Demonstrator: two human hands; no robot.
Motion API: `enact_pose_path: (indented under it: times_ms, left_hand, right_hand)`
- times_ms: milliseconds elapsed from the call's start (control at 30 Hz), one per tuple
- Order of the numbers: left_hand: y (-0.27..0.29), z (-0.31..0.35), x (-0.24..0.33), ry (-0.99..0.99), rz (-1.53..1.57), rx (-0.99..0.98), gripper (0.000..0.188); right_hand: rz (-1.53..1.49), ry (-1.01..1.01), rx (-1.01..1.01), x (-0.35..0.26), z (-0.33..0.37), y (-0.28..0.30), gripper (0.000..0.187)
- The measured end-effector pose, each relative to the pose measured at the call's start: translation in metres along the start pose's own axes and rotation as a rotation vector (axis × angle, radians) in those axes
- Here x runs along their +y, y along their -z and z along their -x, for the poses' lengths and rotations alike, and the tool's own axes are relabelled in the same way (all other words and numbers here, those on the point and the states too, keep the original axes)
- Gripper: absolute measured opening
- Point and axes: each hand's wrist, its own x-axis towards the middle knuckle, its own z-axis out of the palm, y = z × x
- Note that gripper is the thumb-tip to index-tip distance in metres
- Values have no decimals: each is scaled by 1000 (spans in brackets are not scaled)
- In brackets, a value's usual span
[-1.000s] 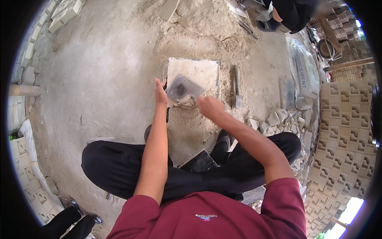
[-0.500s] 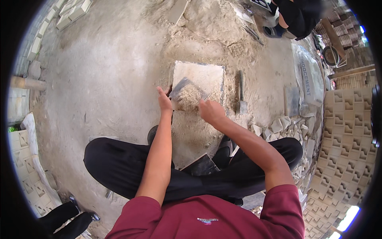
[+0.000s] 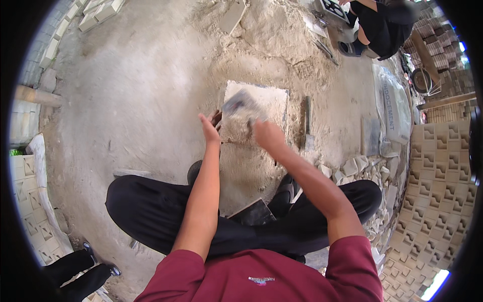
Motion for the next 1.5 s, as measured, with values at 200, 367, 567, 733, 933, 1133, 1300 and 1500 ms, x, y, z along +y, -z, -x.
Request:
enact_pose_path:
  times_ms: [200, 367, 567, 733, 933, 1133, 1300, 1500]
  left_hand:
    - [10, 12, 30, 263, 293, -131, 94]
    - [-20, 8, 43, 259, 24, -87, 97]
    - [-10, -13, 38, -32, -114, 121, 98]
    - [3, -21, 23, 18, -14, 114, 95]
    - [-24, -17, 18, 9, -212, 158, 87]
    - [-45, -23, 32, -132, -368, 234, 85]
    - [-62, -22, 41, -32, -115, -129, 88]
    - [-53, -11, 31, -2, -322, -279, 99]
  right_hand:
    - [-55, 137, -25, -20, 20, -21, 18]
    - [-9, 68, 185, 4, -59, 11, 15]
    - [-77, 86, 208, -21, -30, -8, 16]
    - [-140, 17, 5, -50, 35, -30, 19]
    - [-164, -52, 206, -10, -63, 9, 17]
    - [-254, -159, 217, -28, -63, 2, 27]
    - [-154, -144, 152, 31, -54, -14, 21]
    - [-244, -390, 282, 86, -28, 24, 21]
